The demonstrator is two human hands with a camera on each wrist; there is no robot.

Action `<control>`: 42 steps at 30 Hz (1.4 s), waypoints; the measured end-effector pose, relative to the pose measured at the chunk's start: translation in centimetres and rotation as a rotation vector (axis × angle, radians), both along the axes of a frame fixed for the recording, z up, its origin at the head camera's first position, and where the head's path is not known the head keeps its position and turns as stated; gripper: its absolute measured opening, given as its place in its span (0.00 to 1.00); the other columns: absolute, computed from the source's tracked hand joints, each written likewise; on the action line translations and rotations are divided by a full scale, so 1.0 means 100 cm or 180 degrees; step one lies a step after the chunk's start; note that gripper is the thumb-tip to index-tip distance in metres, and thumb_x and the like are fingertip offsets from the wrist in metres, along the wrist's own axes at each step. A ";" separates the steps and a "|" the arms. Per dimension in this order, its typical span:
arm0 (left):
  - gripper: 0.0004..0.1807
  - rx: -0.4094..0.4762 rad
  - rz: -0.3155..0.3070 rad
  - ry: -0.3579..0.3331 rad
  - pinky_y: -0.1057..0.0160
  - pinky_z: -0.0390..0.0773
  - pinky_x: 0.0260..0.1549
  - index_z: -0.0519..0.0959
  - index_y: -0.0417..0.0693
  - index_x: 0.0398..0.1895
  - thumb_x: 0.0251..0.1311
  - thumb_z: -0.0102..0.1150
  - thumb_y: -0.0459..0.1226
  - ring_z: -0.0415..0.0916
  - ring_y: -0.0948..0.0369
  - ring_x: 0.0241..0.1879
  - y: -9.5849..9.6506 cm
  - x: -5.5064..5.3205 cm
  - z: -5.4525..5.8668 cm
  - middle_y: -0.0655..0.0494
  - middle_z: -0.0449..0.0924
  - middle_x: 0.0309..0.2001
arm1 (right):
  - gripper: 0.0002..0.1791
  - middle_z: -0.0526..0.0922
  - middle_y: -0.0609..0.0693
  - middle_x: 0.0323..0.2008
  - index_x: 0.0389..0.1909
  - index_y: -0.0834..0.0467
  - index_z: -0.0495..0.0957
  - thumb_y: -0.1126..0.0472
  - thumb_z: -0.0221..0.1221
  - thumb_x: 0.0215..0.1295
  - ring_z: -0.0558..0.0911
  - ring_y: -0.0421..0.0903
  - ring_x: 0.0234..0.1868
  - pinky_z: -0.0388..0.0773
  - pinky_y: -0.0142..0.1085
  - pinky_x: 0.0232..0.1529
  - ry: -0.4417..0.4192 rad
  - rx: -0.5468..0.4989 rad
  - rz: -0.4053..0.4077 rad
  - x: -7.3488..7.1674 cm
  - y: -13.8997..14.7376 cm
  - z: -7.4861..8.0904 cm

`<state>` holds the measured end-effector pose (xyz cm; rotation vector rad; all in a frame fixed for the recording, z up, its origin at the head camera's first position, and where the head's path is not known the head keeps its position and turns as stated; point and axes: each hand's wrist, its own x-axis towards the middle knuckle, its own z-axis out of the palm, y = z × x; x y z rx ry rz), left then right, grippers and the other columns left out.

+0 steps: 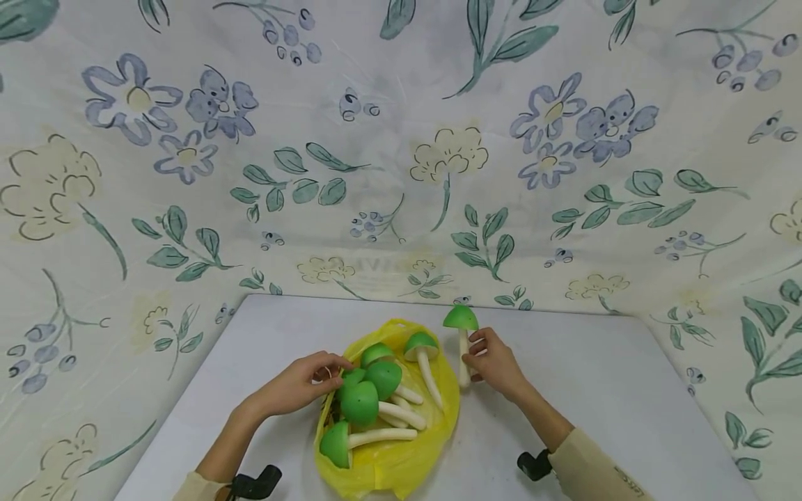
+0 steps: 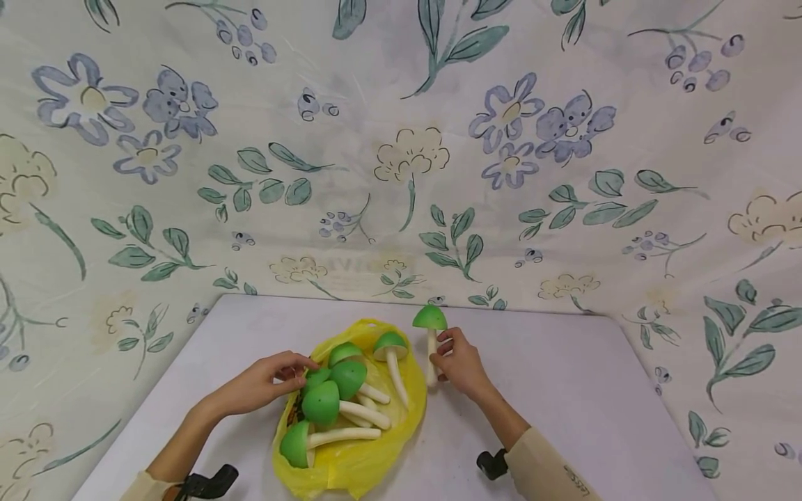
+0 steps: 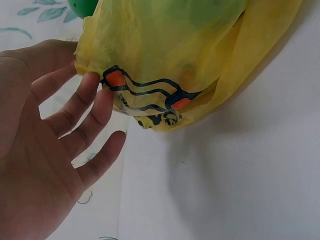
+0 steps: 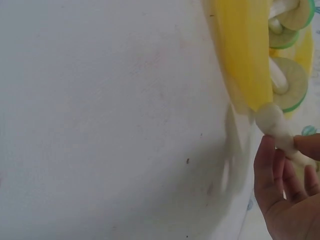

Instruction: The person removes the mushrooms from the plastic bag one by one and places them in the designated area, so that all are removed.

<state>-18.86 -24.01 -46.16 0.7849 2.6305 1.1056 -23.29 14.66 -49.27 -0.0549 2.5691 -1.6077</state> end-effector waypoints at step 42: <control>0.13 0.0029 -0.0046 -0.0027 0.63 0.77 0.45 0.79 0.54 0.57 0.74 0.55 0.43 0.73 0.64 0.41 0.001 -0.003 -0.003 0.63 0.78 0.43 | 0.13 0.78 0.54 0.34 0.45 0.61 0.75 0.66 0.66 0.62 0.80 0.46 0.26 0.82 0.37 0.27 -0.0303 -0.0031 0.0135 -0.002 0.014 -0.024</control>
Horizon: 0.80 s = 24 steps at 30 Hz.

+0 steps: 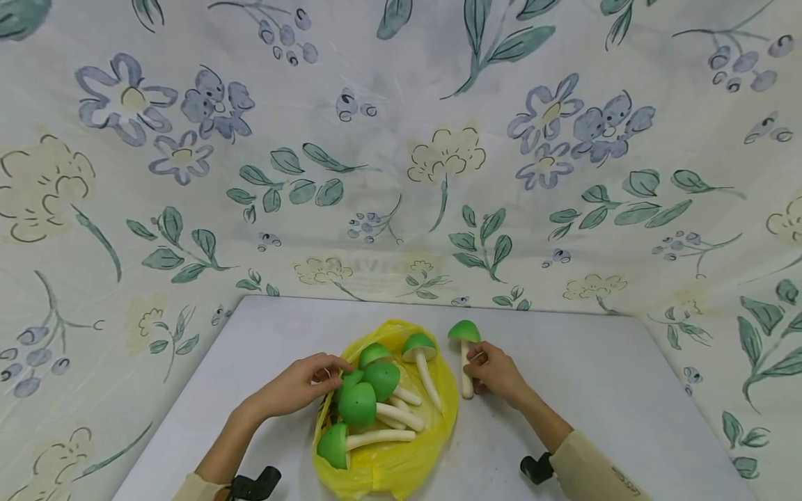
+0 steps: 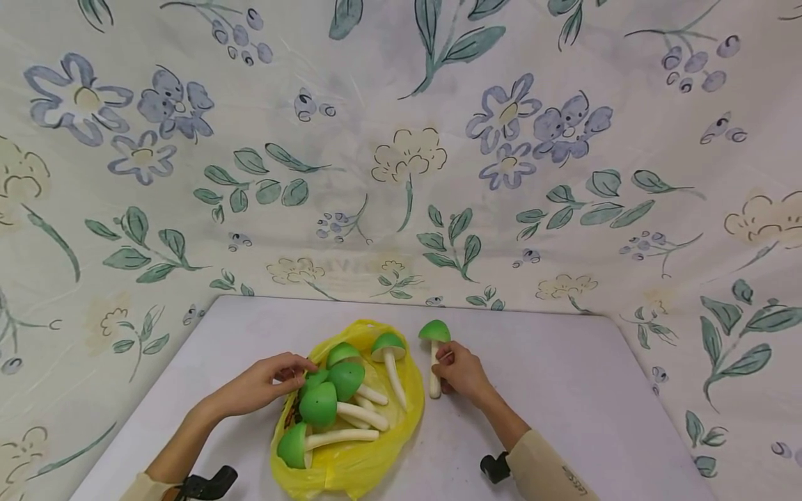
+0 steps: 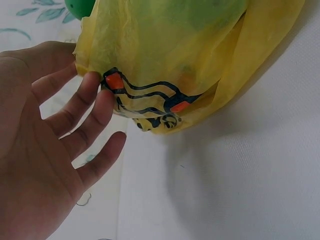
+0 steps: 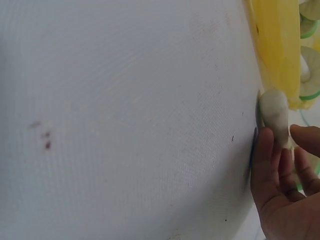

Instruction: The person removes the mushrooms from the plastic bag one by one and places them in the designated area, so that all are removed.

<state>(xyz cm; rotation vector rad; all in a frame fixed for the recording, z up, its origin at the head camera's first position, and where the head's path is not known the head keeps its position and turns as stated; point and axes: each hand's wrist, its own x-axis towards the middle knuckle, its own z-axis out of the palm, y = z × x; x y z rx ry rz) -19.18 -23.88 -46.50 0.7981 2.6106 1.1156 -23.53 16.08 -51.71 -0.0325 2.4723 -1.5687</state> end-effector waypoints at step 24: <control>0.14 -0.0073 0.0021 -0.0032 0.62 0.77 0.44 0.79 0.54 0.58 0.74 0.54 0.45 0.73 0.63 0.42 0.000 0.001 0.003 0.62 0.78 0.44 | 0.12 0.76 0.51 0.30 0.45 0.59 0.77 0.63 0.66 0.64 0.78 0.46 0.26 0.80 0.37 0.26 0.0042 0.0289 -0.0005 0.003 0.000 0.006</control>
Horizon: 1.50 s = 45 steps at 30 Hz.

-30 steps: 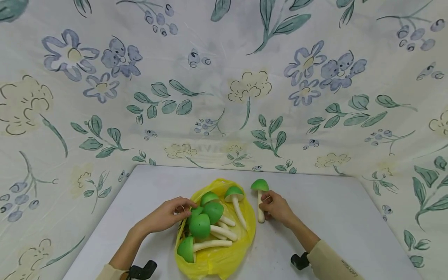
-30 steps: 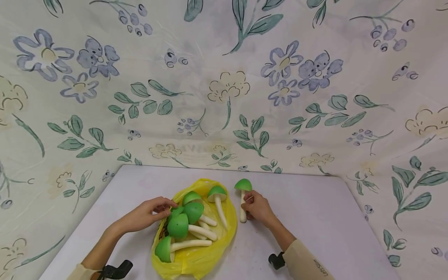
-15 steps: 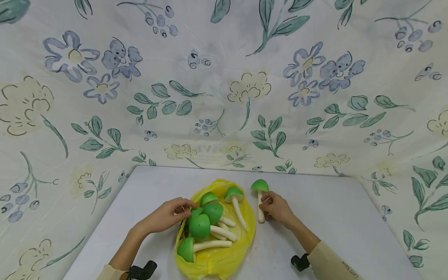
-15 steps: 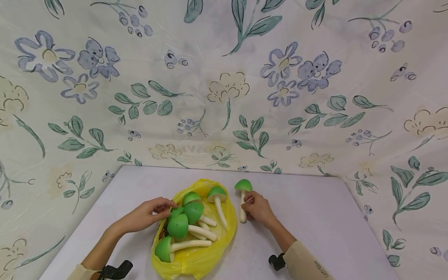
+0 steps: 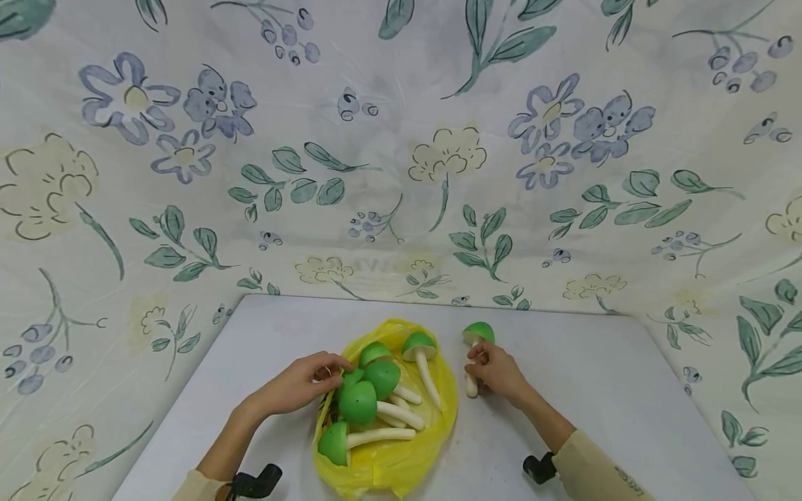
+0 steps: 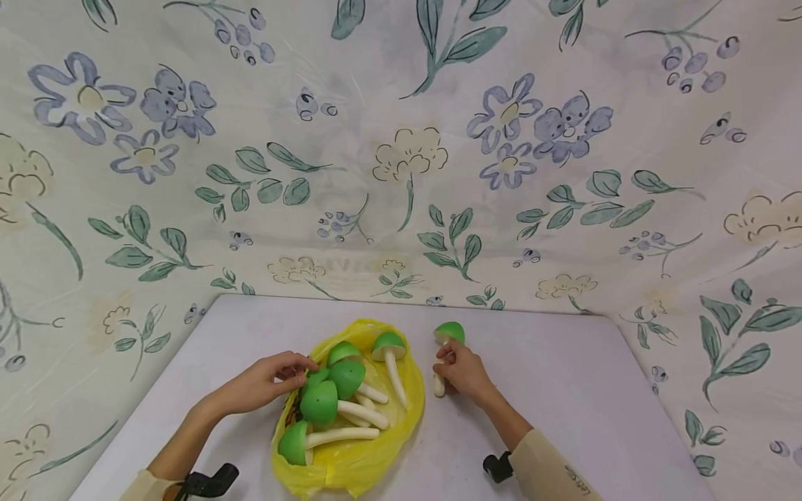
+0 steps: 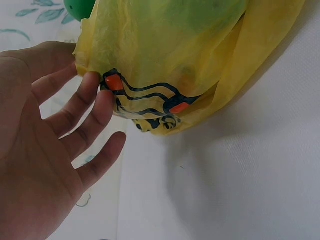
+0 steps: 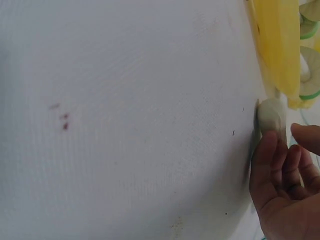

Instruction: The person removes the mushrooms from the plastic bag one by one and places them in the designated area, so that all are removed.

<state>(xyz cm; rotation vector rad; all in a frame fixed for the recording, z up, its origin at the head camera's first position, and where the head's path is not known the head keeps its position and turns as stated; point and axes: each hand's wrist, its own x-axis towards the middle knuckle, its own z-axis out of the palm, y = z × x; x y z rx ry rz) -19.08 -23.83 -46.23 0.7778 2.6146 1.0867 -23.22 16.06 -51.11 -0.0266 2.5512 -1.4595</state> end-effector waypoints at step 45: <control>0.14 -0.0017 -0.0051 -0.0011 0.62 0.77 0.44 0.79 0.53 0.58 0.74 0.54 0.44 0.74 0.63 0.42 0.002 0.000 0.002 0.62 0.78 0.45 | 0.07 0.75 0.50 0.35 0.42 0.56 0.80 0.62 0.65 0.65 0.74 0.45 0.28 0.75 0.36 0.27 0.0132 0.0209 0.0138 0.002 0.001 0.000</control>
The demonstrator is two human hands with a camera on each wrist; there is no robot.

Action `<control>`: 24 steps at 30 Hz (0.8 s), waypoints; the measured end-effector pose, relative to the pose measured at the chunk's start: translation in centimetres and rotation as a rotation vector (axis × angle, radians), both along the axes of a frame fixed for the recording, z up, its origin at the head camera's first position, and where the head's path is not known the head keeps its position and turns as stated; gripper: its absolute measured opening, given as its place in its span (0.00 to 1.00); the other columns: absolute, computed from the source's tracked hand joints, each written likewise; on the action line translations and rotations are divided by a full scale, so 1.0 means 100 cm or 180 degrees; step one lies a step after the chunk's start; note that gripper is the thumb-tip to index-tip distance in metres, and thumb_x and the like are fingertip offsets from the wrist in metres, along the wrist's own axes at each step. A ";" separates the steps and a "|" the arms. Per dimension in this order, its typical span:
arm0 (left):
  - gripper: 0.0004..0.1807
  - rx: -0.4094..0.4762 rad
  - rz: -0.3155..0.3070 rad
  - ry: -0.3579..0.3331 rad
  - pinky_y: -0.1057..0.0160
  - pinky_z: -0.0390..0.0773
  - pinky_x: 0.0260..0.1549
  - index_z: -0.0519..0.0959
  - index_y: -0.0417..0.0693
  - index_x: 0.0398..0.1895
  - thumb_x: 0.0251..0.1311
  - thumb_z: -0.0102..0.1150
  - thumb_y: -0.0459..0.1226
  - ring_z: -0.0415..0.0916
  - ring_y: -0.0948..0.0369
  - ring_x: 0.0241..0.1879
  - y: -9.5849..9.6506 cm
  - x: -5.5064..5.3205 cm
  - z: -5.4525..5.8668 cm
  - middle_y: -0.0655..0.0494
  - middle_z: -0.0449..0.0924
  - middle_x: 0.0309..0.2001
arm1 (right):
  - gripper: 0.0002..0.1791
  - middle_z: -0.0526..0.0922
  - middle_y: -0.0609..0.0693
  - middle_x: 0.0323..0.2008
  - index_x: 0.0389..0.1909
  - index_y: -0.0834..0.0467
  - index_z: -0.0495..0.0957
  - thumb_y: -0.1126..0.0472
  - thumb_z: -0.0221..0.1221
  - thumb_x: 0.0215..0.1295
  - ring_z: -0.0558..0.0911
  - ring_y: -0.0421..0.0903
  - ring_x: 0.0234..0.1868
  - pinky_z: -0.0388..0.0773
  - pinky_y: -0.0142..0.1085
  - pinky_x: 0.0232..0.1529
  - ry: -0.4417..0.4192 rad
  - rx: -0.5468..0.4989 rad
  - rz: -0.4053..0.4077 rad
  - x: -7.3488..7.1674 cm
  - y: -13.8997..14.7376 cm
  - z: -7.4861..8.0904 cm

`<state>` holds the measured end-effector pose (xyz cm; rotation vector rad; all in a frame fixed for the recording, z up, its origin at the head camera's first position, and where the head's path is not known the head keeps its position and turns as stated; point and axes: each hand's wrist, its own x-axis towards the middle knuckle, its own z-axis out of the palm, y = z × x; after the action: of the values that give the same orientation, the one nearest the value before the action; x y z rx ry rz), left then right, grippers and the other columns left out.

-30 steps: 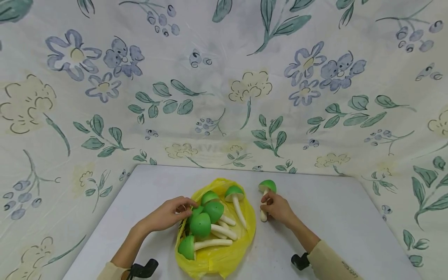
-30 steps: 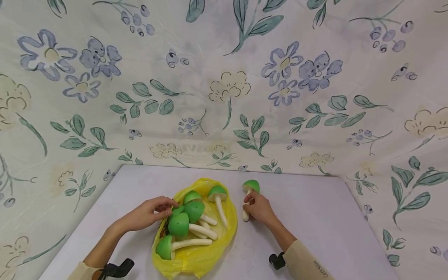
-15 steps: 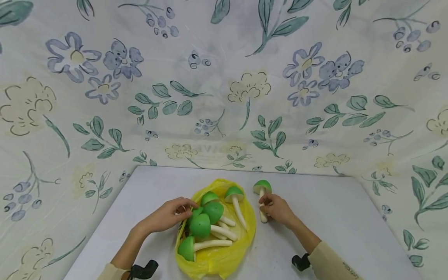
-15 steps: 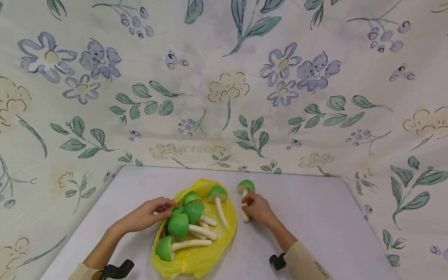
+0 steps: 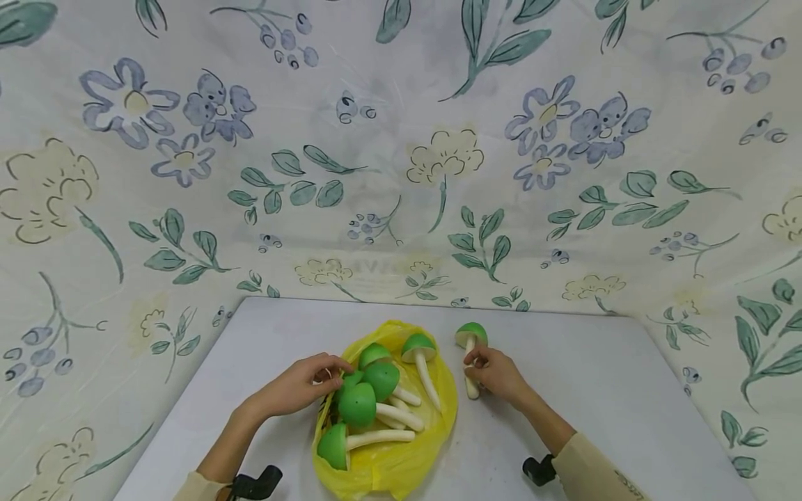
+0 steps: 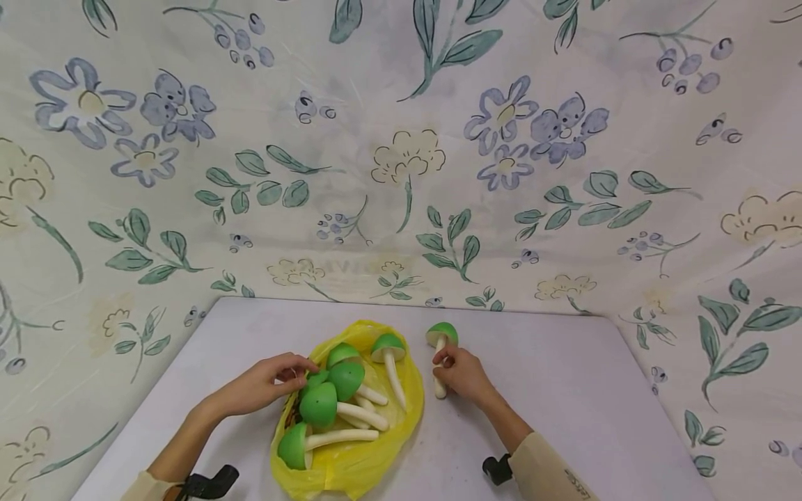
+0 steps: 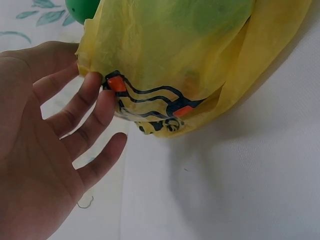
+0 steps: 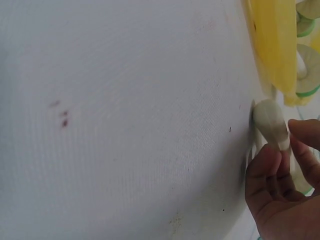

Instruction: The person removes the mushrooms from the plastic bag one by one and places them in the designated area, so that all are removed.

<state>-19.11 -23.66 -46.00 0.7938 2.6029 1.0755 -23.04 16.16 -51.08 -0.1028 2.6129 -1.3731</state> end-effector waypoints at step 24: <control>0.14 -0.0012 0.0029 0.0045 0.61 0.77 0.45 0.79 0.53 0.57 0.74 0.54 0.44 0.73 0.64 0.43 -0.002 0.001 0.000 0.63 0.78 0.45 | 0.07 0.75 0.49 0.33 0.43 0.56 0.82 0.61 0.65 0.65 0.73 0.44 0.26 0.73 0.34 0.24 0.0084 -0.0073 0.0010 0.000 -0.001 0.011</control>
<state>-19.04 -23.81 -46.05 0.7922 2.6218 1.0712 -23.04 16.11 -49.99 -0.1291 2.6177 -1.4103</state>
